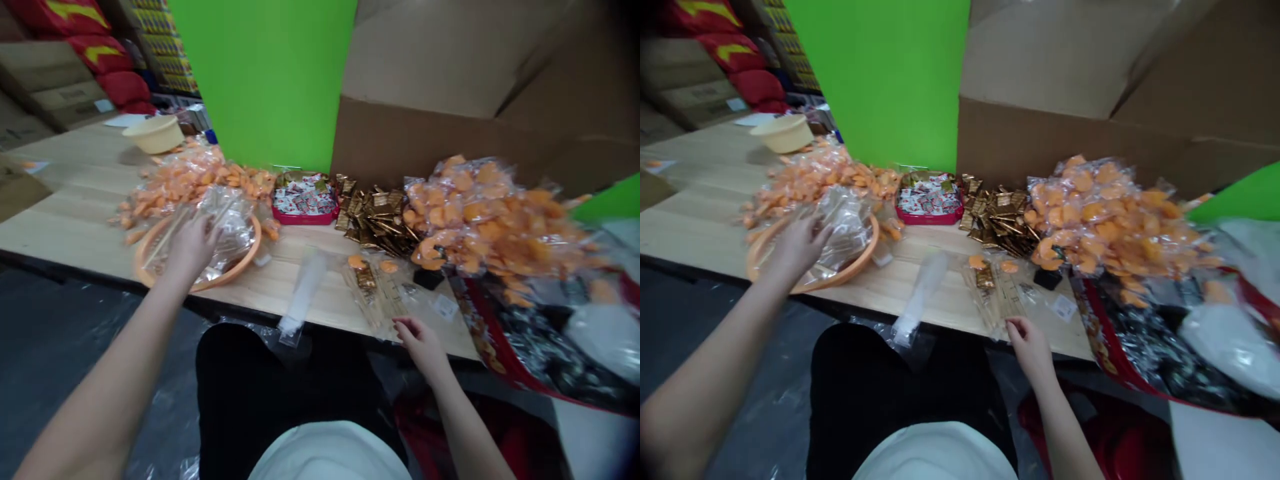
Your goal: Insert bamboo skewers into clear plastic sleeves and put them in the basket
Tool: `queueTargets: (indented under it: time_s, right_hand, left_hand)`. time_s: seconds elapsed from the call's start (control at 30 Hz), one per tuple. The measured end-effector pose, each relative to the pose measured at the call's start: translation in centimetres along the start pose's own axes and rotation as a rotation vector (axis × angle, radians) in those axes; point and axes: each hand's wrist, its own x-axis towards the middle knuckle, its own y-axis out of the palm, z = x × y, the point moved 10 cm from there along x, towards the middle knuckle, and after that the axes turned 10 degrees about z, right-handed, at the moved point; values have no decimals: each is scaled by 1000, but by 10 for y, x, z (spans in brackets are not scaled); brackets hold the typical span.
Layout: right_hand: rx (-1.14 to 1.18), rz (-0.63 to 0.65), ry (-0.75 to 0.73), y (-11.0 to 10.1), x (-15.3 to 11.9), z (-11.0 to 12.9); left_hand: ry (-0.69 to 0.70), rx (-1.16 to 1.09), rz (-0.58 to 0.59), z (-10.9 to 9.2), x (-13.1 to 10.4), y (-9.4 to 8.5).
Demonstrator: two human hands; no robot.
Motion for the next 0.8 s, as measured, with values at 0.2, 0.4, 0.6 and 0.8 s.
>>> queueTargets:
  time_s: [0.2,0.4,0.6,0.8]
  right_hand:
    - [-193,-103,68,-10,22,-11]
    - [-223,-75,169,8,64,-16]
    - [-25,48,245,5,69,-41]
    - [323,216,392,14,40,-62]
  left_hand:
    - [226,-65,-102,-59,-67,73]
    - [361,-173,355,-142,-155,207]
    - [361,-145,421,-138,-153,221]
    - [289,-157,321,-136,-147,216]
